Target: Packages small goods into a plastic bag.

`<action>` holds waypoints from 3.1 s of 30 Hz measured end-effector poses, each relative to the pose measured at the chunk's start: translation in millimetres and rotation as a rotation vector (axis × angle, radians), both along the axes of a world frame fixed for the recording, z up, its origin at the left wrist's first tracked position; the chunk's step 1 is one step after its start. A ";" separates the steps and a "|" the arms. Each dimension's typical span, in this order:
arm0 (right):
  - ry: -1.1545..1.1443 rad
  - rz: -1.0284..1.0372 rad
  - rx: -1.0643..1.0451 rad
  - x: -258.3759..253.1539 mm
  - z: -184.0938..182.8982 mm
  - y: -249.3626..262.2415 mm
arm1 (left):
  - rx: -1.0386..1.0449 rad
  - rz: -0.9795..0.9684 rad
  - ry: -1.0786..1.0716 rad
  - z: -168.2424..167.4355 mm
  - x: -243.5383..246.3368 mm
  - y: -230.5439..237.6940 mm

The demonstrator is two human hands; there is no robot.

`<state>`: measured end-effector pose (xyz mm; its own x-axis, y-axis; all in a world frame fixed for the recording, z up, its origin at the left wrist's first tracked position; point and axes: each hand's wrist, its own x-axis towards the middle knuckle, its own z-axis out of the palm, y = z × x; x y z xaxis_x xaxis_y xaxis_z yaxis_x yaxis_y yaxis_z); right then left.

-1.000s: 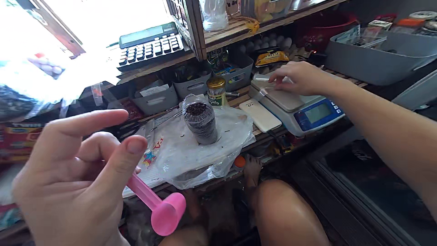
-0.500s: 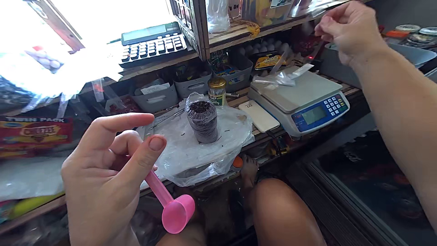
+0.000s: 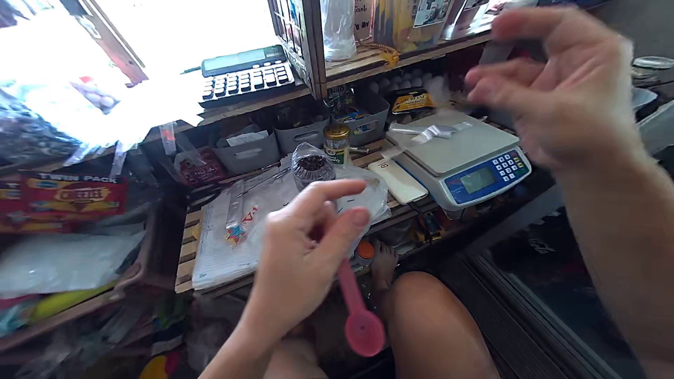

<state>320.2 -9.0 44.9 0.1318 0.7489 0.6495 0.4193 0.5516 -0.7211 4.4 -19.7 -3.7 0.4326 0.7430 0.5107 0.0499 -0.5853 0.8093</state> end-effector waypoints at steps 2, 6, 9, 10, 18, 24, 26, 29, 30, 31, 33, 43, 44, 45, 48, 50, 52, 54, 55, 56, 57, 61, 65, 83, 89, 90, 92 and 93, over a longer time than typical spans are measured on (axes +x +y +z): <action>-0.016 0.098 -0.023 -37.0 -21.1 -21.6 | -0.033 -0.071 0.026 -10.7 20.8 4.2; 0.125 0.233 -0.041 -80.6 -62.0 -37.3 | -0.007 -0.091 0.063 -33.2 46.1 7.5; 0.329 0.192 0.013 -87.9 -76.3 -32.7 | 0.008 -0.114 0.157 -42.0 45.0 6.5; 0.408 0.162 0.030 -87.8 -76.1 -29.1 | -0.005 -0.133 0.198 -44.7 43.4 6.5; 0.597 0.045 -0.029 -69.4 -59.4 -16.7 | -0.073 -0.162 0.366 -60.3 34.9 8.2; 0.570 0.023 0.002 -58.6 -58.0 -8.7 | -0.092 -0.173 0.399 -62.0 35.2 8.0; 0.551 0.041 0.010 -57.0 -57.2 -9.3 | -0.104 -0.185 0.405 -62.4 36.0 7.1; 0.541 0.042 0.025 -57.2 -56.2 -10.1 | -0.105 -0.199 0.393 -61.3 36.9 4.2; 0.519 0.043 0.029 -56.5 -56.8 -10.7 | -0.105 -0.202 0.392 -60.5 36.7 3.7; 0.485 0.051 0.032 -55.5 -57.1 -12.1 | -0.106 -0.205 0.390 -59.8 36.2 3.5; 0.411 0.087 0.026 -52.9 -56.5 -17.2 | -0.114 -0.217 0.412 -58.3 33.8 4.8; 0.345 0.239 -0.023 -100.5 -80.0 -30.5 | -0.131 -0.128 0.140 -38.6 28.0 3.2; 0.376 0.258 -0.035 -105.9 -81.9 -30.5 | -0.127 -0.117 0.122 -39.3 30.0 2.4; 0.416 0.285 -0.052 -109.5 -83.4 -30.6 | -0.117 -0.099 0.115 -39.4 31.1 1.8; 0.538 0.417 -0.234 -111.8 -89.7 -33.5 | -0.104 -0.049 0.103 -37.9 28.8 1.6; 0.645 0.451 -0.381 -115.2 -95.6 -36.2 | -0.098 -0.018 0.100 -38.3 26.7 1.9; 0.728 0.430 -0.457 -120.5 -97.7 -39.7 | -0.081 -0.004 0.113 -40.3 25.7 3.0; 0.758 0.391 -0.409 -123.3 -99.2 -40.5 | -0.043 -0.014 0.151 -43.7 25.4 3.8; 0.753 0.364 -0.364 -123.1 -99.4 -40.1 | -0.031 -0.023 0.190 -44.7 24.9 4.2; 0.728 0.334 -0.313 -121.7 -99.2 -39.8 | -0.026 -0.035 0.233 -45.0 23.8 4.7; 0.673 0.304 -0.257 -119.5 -99.3 -39.7 | -0.027 -0.044 0.262 -45.0 22.5 4.9; 0.325 0.189 -0.094 -112.8 -101.5 -42.9 | -0.109 -0.043 0.196 -36.1 16.8 6.4; 0.238 0.200 -0.083 -117.2 -108.1 -47.6 | -0.279 -0.055 0.007 -30.1 19.7 5.5; 0.332 0.371 -0.242 -126.0 -121.5 -50.8 | -0.321 -0.053 -0.258 -23.2 9.9 4.2; 0.204 0.271 -0.058 -126.9 -136.7 -49.7 | -0.304 -0.040 -0.300 -16.5 -1.7 4.8; 0.171 0.275 -0.021 -127.3 -138.1 -51.0 | -0.302 -0.036 -0.307 -16.2 -2.9 5.3; 0.188 0.277 -0.029 -129.6 -135.4 -54.7 | -0.311 -0.030 -0.304 -16.5 -2.8 5.3; 0.219 0.267 -0.057 -130.6 -133.1 -55.9 | -0.318 -0.030 -0.298 -16.7 -2.0 4.8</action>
<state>189.6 -64.9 -88.1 0.0576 0.8102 0.5833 0.0976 0.5769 -0.8109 2.4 -14.9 -20.4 0.3247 0.8729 0.3642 -0.2267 -0.3020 0.9260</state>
